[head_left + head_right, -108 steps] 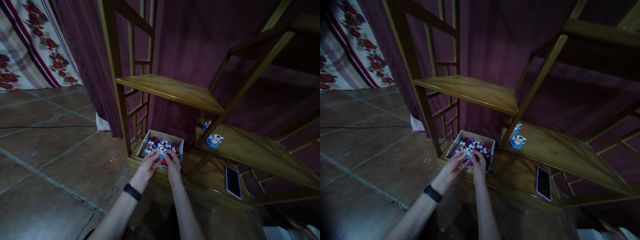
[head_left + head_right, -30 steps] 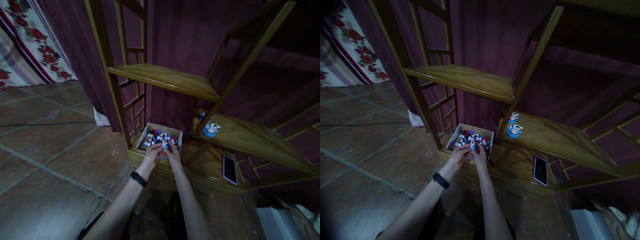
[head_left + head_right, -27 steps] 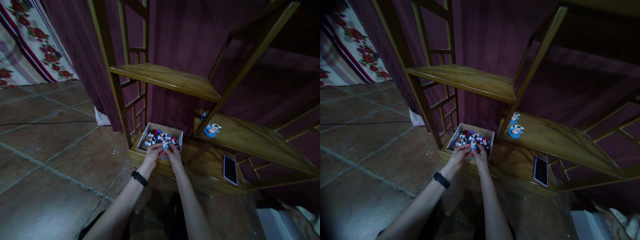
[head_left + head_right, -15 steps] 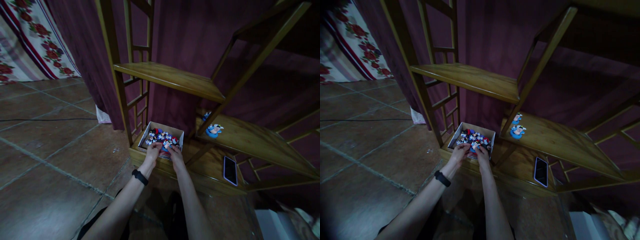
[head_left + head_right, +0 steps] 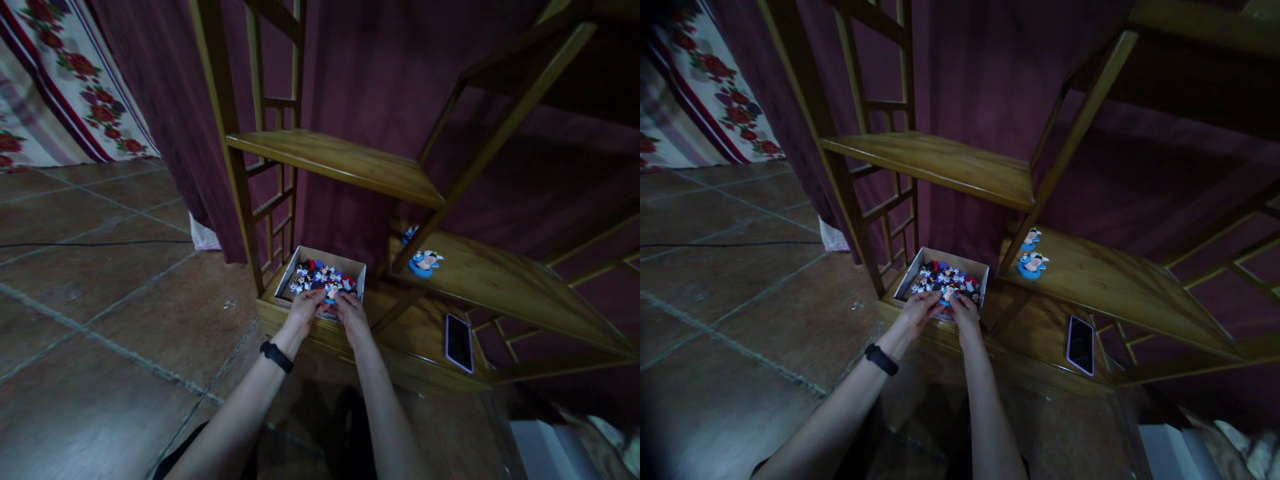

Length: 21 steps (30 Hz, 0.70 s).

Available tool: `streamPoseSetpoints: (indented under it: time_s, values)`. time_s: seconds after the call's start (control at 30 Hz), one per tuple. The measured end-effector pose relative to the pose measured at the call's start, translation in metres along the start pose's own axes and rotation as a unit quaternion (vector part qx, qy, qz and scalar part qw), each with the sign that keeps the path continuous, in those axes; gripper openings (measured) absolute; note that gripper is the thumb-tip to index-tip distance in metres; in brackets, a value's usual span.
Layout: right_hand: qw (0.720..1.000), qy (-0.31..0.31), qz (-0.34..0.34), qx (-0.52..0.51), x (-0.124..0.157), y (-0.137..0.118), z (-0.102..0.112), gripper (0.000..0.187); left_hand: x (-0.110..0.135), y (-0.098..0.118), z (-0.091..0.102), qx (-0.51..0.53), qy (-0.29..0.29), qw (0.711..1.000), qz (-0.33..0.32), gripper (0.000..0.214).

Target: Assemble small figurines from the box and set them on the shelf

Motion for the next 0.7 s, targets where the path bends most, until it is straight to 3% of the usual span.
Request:
streamPoseSetpoints:
  time_s: [0.33, 0.7]
  values:
    - [0.998, -0.016, -0.004, -0.053, 0.006, -0.011, -0.001, 0.032, 0.003, 0.008, 0.001, 0.023, -0.037, 0.999, 0.032, 0.004]
    - [0.998, -0.024, 0.025, 0.047, 0.004, -0.01, -0.003, 0.033, 0.001, 0.002, 0.0, 0.036, -0.019, 0.995, 0.087, 0.011]
Point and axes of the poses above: each hand's wrist, its own x-axis away from the middle knuckle, its own z-axis out of the back of the hand, y = z × x, the point moved 1 cm from there along -x, towards the middle knuckle, and after that the axes turned 11 degrees about z, right-handed, at the moved point
